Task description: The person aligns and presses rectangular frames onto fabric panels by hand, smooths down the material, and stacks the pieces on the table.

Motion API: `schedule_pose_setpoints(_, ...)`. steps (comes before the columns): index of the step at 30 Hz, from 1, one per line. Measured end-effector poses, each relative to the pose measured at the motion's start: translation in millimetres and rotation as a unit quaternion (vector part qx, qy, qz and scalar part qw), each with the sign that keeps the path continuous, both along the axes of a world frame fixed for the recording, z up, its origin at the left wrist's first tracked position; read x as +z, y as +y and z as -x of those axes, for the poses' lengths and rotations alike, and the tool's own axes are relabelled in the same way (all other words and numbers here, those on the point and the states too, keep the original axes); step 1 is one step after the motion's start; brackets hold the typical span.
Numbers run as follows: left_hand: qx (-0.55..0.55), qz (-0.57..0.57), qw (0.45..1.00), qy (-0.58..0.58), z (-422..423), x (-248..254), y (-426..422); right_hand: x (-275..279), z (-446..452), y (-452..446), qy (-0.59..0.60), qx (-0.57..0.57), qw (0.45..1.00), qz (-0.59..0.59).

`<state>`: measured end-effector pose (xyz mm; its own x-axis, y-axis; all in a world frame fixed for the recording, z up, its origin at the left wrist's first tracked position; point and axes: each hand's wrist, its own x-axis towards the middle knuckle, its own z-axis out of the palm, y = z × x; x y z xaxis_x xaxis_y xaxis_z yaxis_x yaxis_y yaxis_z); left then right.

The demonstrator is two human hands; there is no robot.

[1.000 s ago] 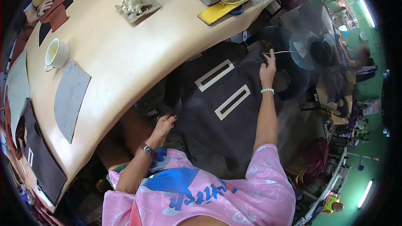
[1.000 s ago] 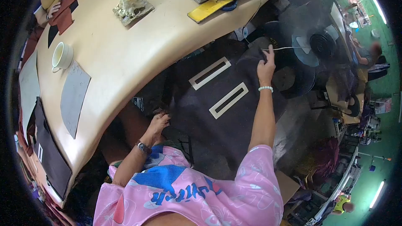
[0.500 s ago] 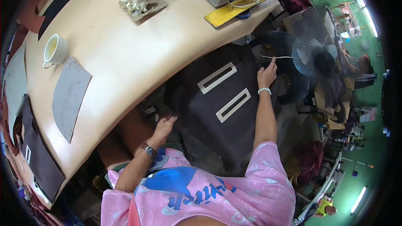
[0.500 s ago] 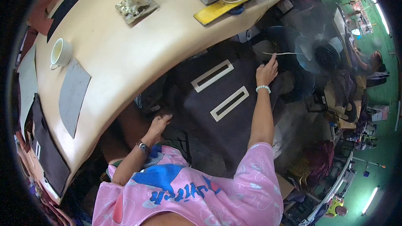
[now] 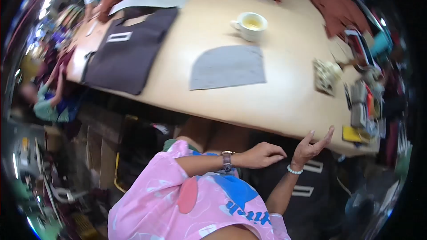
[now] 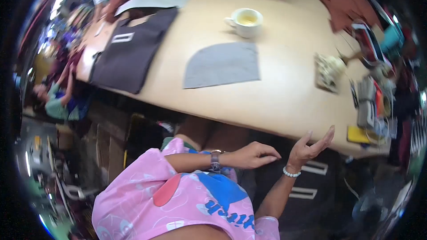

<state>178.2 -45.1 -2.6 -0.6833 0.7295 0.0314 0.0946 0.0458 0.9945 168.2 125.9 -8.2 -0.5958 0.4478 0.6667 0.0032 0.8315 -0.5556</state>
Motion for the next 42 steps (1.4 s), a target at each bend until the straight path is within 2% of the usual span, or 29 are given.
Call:
schedule_pose_setpoints(2, 0.063, -0.001, 0.994, 0.094, 9, 20, -20, 10, 17, -34, 0.007, 0.092, 0.995, 0.046)
schedule_pose_setpoints(4, 0.161, -0.065, 0.972, 0.160, 22, 40, -46, 16, 27, -72, -0.014, 0.177, 0.980, 0.093)
schedule_pose_setpoints(5, 0.172, 0.004, 0.975, 0.142, 33, 43, -66, 10, 34, -85, -0.028, 0.204, 0.975, 0.089)
schedule_pose_setpoints(6, 0.255, -0.014, 0.945, 0.205, 44, 43, -83, 10, 38, -99, -0.044, 0.201, 0.977, 0.050)
schedule_pose_setpoints(7, 0.320, 0.016, 0.914, 0.247, 57, 47, -106, 12, 41, -115, -0.059, 0.197, 0.978, 0.011)
schedule_pose_setpoints(8, 0.391, 0.071, 0.871, 0.289, 71, 44, -127, 12, 45, -126, -0.074, 0.192, 0.978, -0.029)
schedule_pose_setpoints(9, 0.437, 0.134, 0.803, 0.383, 86, 43, -154, 10, 48, -131, -0.082, 0.153, 0.981, -0.087)
schedule_pose_setpoints(10, 0.484, 0.163, 0.767, 0.389, 99, 50, -184, 10, 48, -131, -0.084, 0.153, 0.982, -0.074)
schedule_pose_setpoints(11, 0.508, 0.195, 0.709, 0.449, 118, 46, -216, 10, 48, -129, -0.087, 0.151, 0.983, -0.060)
schedule_pose_setpoints(12, 0.557, 0.216, 0.685, 0.418, 125, 62, -237, 10, 48, -128, -0.091, 0.147, 0.984, -0.047)
schedule_pose_setpoints(14, 0.582, 0.282, 0.624, 0.439, 149, 68, -291, 7, 48, -128, -0.102, 0.130, 0.983, -0.073)
schedule_pose_setpoints(17, 0.576, 0.450, 0.564, 0.384, 168, 41, -336, 6, 47, -129, -0.118, 0.120, 0.981, -0.093)
schedule_pose_setpoints(20, 0.519, 0.548, 0.576, 0.314, 166, 14, -346, 4, 49, -129, -0.129, 0.116, 0.979, -0.106)
schedule_pose_setpoints(21, 0.522, 0.533, 0.568, 0.348, 166, 9, -348, 4, 50, -128, -0.131, 0.112, 0.979, -0.111)
schedule_pose_setpoints(24, 0.544, 0.504, 0.599, 0.302, 170, 14, -354, 8, 49, -130, -0.131, 0.122, 0.977, -0.111)
schedule_pose_setpoints(27, 0.589, 0.396, 0.634, 0.306, 173, 21, -372, 8, 50, -131, -0.137, 0.114, 0.977, -0.120)
schedule_pose_setpoints(30, 0.591, 0.309, 0.732, 0.135, 172, 42, -391, 8, 50, -131, -0.125, 0.119, 0.978, -0.114)
schedule_pose_setpoints(31, 0.595, 0.223, 0.770, 0.052, 179, 33, -406, 8, 50, -131, -0.129, 0.118, 0.979, -0.107)
schedule_pose_setpoints(34, 0.601, 0.107, 0.791, 0.045, 179, 42, -419, 11, 51, -137, -0.123, 0.109, 0.983, -0.079)
schedule_pose_setpoints(36, 0.591, 0.167, 0.775, 0.146, 168, 61, -405, 19, 51, -145, -0.104, 0.099, 0.988, -0.058)
schedule_pose_setpoints(38, 0.561, 0.214, 0.756, 0.262, 149, 72, -372, 28, 55, -167, -0.097, 0.198, 0.974, 0.044)
schedule_pose_setpoints(40, 0.514, 0.235, 0.750, 0.343, 136, 68, -348, 34, 63, -197, -0.140, 0.301, 0.931, 0.150)
schedule_pose_setpoints(41, 0.512, 0.225, 0.778, 0.287, 129, 69, -332, 37, 72, -212, -0.182, 0.353, 0.895, 0.204)
schedule_pose_setpoints(42, 0.505, 0.209, 0.787, 0.286, 124, 64, -318, 49, 80, -229, -0.235, 0.388, 0.847, 0.276)
